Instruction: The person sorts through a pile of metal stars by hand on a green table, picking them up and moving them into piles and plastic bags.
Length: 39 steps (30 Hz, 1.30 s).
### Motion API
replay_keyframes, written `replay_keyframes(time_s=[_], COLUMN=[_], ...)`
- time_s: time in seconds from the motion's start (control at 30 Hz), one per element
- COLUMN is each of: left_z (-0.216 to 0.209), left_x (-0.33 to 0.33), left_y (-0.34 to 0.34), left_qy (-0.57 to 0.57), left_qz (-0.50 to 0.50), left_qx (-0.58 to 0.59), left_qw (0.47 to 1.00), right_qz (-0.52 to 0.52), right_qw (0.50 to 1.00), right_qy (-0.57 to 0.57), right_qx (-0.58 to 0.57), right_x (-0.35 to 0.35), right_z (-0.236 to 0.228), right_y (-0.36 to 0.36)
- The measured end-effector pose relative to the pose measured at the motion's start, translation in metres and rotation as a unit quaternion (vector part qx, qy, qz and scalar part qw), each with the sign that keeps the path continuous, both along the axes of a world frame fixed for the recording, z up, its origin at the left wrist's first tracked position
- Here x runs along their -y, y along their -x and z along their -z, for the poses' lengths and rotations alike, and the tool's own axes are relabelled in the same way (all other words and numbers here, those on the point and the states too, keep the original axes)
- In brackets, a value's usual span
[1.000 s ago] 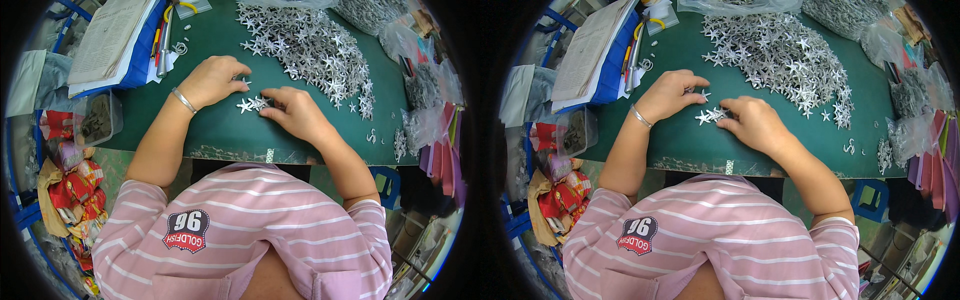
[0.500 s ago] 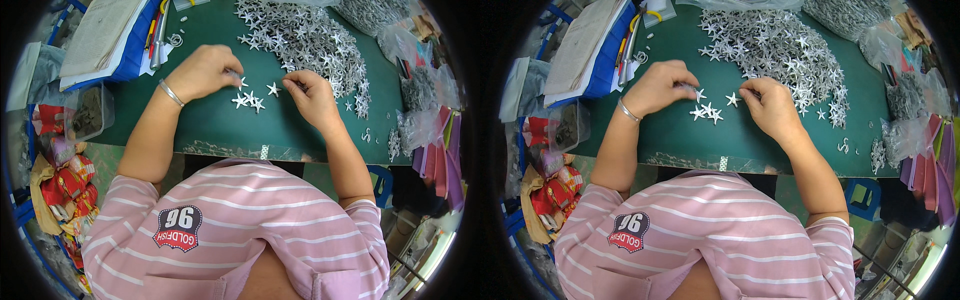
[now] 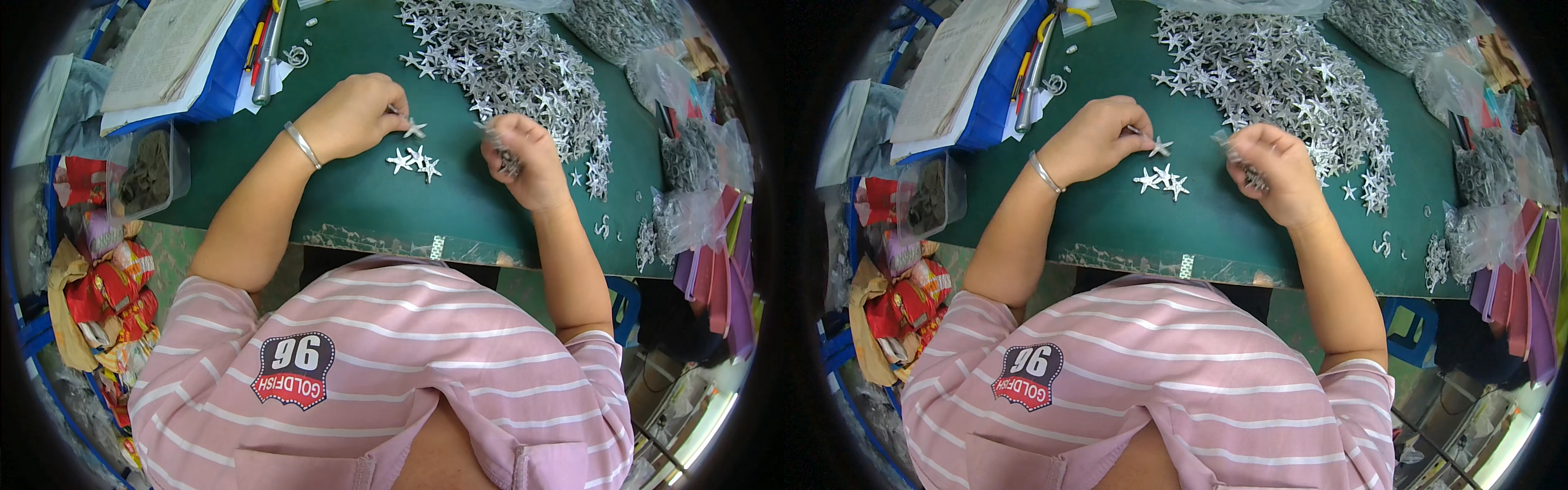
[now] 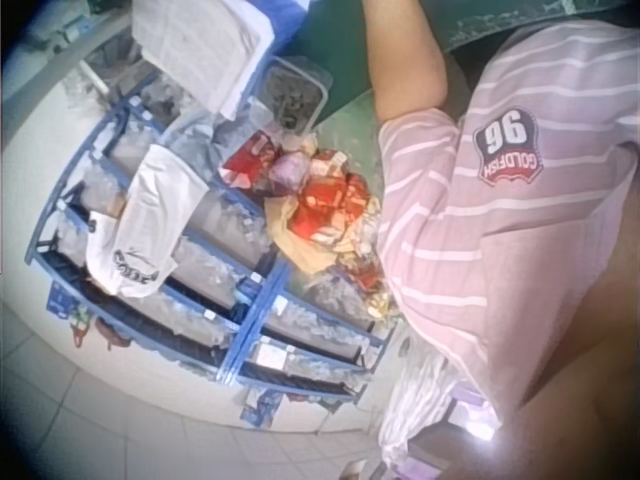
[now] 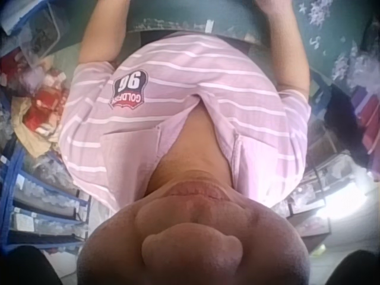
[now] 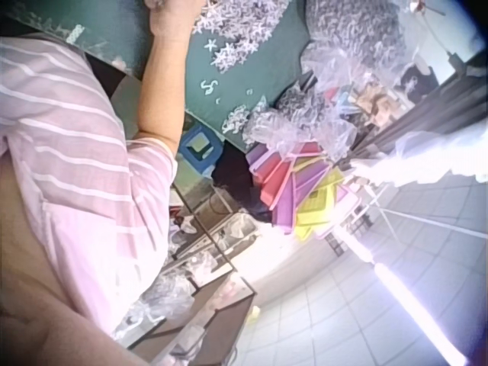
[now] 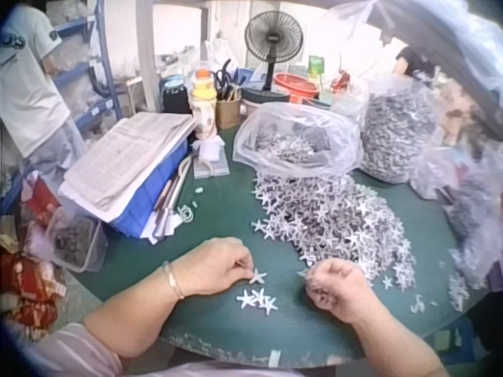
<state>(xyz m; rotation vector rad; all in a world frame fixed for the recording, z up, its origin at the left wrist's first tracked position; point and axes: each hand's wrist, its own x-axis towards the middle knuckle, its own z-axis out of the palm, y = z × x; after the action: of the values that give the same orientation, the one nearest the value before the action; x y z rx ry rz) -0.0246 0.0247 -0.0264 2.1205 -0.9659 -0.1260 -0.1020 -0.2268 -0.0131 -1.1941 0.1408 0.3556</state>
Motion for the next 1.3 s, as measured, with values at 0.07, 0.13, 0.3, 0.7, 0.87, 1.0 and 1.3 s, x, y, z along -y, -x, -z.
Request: replay_keyframes(time_s=[0.07,0.13,0.3,0.7,0.87,1.0,1.3], left_z=[-0.009,-0.018,-0.009,-0.026,-0.019,-0.017,-0.008], left_x=[0.006,0.0,-0.005,-0.007,-0.007,-0.007,-0.002], left_y=[0.0,-0.003,-0.008,0.005,0.006,0.006,-0.006], left_qy=[0.105,0.275,0.447,-0.151,-0.133,-0.082,0.396], left_qz=[-0.004,0.053,0.144,0.066,0.083,0.093,0.044], left_qx=[-0.139,-0.472,-0.584,-0.151,-0.106,-0.054,-0.586], left_qw=[0.985,0.836,0.663,0.975,0.982,0.991,0.706], right_qz=[0.038,0.003,-0.127,0.009,-0.027,-0.056,0.027], right_qw=[0.992,1.0,0.773,0.749,0.756,0.785,0.999], right_qy=[-0.116,-0.027,0.526,0.583,0.567,0.529,-0.025], right_qx=[-0.004,-0.008,0.33,0.316,0.326,0.316,-0.009], right_x=[-0.007,-0.011,-0.044,-0.025,-0.021,-0.019,-0.002], right_z=[-0.008,-0.013,-0.003,0.007,0.0,0.007,-0.003], right_y=[-0.001,-0.004,0.016,0.006,0.001,0.001,-0.016])
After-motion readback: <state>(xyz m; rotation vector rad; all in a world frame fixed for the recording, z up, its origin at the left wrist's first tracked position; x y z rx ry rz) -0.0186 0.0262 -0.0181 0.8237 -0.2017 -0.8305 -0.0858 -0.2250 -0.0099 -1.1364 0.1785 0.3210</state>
